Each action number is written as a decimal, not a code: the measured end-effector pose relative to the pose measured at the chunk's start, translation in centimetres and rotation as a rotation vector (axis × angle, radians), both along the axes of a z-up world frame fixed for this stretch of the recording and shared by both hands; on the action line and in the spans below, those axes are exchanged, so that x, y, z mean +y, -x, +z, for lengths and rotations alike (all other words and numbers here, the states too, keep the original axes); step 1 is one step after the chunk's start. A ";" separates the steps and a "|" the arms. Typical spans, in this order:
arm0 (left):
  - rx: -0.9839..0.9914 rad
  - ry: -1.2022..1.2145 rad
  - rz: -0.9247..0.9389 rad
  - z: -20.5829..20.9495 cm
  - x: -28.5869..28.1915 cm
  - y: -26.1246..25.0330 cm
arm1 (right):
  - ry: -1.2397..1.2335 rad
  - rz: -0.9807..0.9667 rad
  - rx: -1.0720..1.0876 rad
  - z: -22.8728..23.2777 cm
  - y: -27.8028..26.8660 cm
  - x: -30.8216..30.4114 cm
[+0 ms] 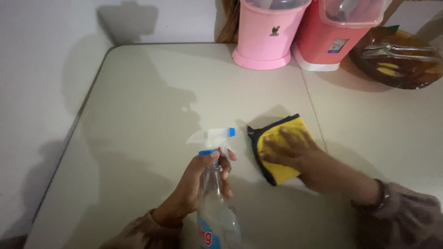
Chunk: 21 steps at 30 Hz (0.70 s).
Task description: Wiping a white table surface using a yellow cloth while holding a spray bottle.
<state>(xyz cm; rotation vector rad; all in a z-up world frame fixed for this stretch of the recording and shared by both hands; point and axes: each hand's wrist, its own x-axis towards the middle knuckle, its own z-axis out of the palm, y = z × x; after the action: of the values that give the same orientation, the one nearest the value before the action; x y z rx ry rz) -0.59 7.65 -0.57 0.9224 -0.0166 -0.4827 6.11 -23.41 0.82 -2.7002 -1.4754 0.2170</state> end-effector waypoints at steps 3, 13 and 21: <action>-0.032 0.010 -0.005 -0.4 0.2 -0.1 | -0.062 0.048 0.140 1.2 0.9 1.7; -0.035 -0.054 0.009 0.1 0.1 0.5 | 0.168 0.066 0.364 3.6 1.3 -1.9; 0.022 -0.091 0.012 -0.5 -2.1 1.0 | 0.054 -0.119 0.181 1.8 0.3 -1.6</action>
<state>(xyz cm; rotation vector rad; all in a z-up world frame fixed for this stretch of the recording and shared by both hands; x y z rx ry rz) -1.64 5.51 -1.05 1.0061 0.0314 -0.4851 5.85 -25.03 2.64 -2.7145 -1.2743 0.4870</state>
